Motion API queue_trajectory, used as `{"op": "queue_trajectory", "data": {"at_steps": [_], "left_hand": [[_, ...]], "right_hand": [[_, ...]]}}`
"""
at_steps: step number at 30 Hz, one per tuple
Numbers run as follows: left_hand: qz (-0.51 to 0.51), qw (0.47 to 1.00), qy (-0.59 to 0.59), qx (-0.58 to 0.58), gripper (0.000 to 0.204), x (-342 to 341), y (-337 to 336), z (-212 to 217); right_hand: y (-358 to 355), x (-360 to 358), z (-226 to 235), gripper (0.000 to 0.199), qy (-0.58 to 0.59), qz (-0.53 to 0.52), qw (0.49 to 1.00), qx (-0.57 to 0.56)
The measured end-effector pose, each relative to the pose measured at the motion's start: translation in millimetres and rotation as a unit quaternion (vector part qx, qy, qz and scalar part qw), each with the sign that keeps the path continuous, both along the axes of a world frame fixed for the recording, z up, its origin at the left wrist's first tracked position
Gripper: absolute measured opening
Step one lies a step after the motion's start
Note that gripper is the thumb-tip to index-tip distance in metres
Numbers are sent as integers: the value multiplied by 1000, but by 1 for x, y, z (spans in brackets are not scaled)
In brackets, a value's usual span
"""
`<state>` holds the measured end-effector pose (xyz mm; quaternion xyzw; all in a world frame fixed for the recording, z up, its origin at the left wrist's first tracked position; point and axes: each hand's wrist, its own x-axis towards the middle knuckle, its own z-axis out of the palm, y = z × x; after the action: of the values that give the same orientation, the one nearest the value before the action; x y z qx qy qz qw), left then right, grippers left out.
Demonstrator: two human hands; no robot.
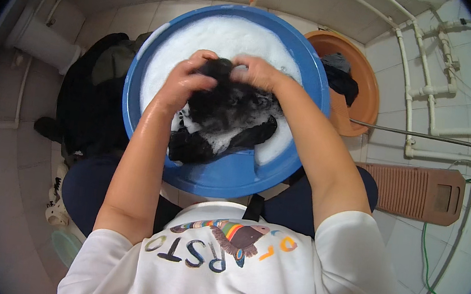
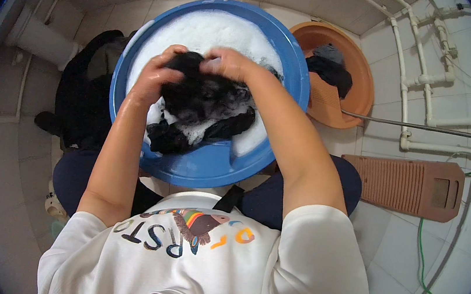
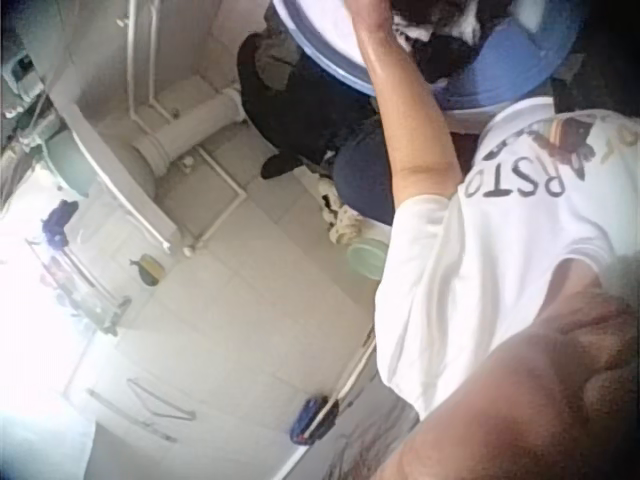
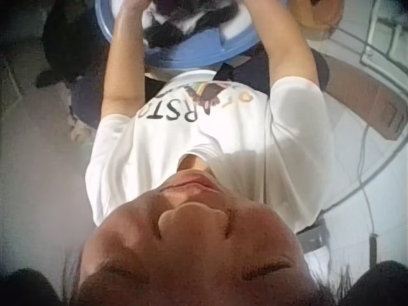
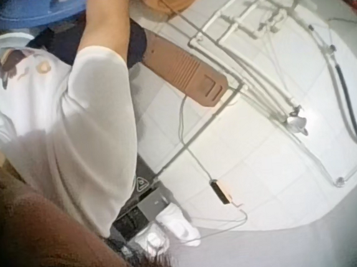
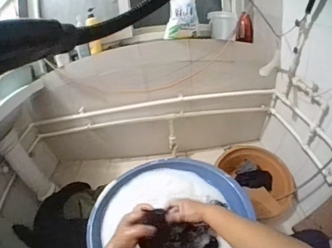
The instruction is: The person is hand-washing dark-colored clothes in a blue basin filled with soapy water. They repeatedly scrub, squeeze, and agitate the garments by hand, then wring them out and place them into a separate orange basin.
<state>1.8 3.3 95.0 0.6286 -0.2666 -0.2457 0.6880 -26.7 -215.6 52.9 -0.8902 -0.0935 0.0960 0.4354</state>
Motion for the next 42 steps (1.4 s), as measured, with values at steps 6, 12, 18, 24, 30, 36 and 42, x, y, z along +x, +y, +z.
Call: {"op": "queue_trajectory", "data": {"at_steps": [6,12,18,24,30,36,42], "left_hand": [[122,818,473,-304,53,-1,5,-21],[197,849,473,-129,37,-19,-19,-49],[186,893,392,-116,42,-39,-26,-82],[263,872,403,-86,32,-39,-30,-70],[319,836,439,-84,38,-27,-29,-38],[169,873,386,-243,34,15,15,24],[170,941,265,121,51,27,46,-6]], "right_hand": [[3,-9,-25,21,32,-70,988,131],[92,-27,21,21,-233,-180,940,175],[105,-48,6,15,-379,-106,919,-27],[110,-46,20,23,-286,-201,937,0],[95,-28,14,25,-181,-284,942,1],[-12,-18,-35,57,26,-125,984,-123],[-37,-10,-4,39,207,-86,877,-424]]}}
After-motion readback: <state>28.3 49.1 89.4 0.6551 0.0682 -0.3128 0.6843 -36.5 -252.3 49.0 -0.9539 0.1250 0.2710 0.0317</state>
